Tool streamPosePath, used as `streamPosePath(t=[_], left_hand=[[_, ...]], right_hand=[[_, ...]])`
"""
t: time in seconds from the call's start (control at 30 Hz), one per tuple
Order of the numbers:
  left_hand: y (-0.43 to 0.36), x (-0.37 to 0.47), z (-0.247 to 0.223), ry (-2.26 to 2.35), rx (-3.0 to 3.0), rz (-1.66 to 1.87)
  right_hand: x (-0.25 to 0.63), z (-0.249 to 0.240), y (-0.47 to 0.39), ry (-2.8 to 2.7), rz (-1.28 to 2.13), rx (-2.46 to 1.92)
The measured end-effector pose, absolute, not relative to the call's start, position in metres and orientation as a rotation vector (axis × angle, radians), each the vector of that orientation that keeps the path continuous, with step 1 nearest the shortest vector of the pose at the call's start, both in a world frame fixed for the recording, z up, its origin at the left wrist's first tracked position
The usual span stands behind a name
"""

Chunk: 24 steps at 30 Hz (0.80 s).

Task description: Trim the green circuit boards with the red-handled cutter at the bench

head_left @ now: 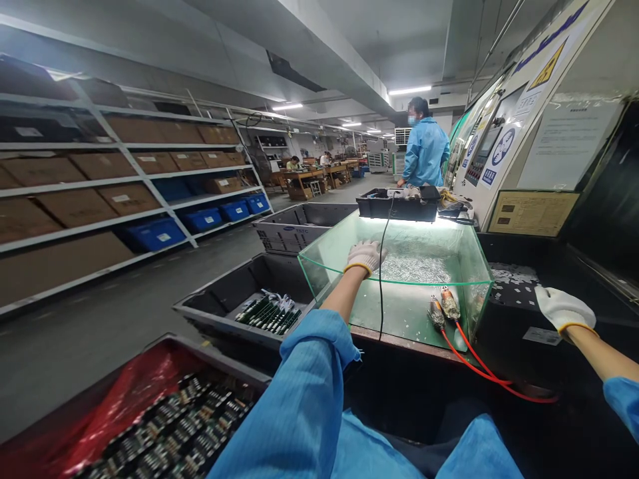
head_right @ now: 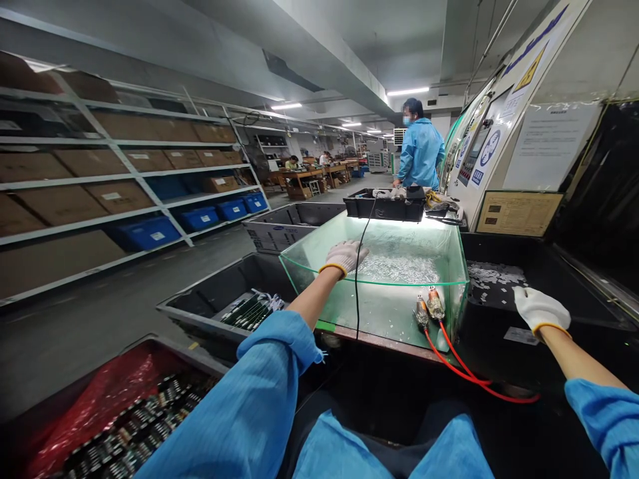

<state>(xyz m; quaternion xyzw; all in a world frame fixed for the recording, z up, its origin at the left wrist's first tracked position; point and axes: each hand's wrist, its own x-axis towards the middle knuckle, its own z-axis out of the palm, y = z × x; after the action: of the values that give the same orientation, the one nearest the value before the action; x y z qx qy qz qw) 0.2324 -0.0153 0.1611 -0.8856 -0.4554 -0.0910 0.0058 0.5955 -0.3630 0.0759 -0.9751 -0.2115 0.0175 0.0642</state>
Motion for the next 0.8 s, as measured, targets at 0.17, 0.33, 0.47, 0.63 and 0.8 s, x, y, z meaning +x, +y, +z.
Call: streamPosePath(t=[0.17,0.33,0.47,0.63,0.8], left_hand=[[-0.0161,0.2324,0.1613,-1.422,-2.782,-0.284],[-0.0158,0.2325,0.1608,-1.427,-2.780,-0.285],[-0.0150,0.2326,0.1604,-1.425,-2.779,-0.293],[-0.0143,0.2326,0.1611,-1.431,-2.776,-0.280],[-0.0179,0.2320,0.1630,-1.427,-2.779,-0.270]], right_hand=[[0.5938,0.0776,-0.3634,-0.646,0.078,-2.930],[0.5966,0.0749,-0.3639,-0.639,0.063,-2.924],[0.5993,0.0726,-0.3637,-0.642,0.047,-2.931],[0.5979,0.0736,-0.3634,-0.648,0.055,-2.936],[0.5935,0.0767,-0.3640,-0.634,0.060,-2.937]])
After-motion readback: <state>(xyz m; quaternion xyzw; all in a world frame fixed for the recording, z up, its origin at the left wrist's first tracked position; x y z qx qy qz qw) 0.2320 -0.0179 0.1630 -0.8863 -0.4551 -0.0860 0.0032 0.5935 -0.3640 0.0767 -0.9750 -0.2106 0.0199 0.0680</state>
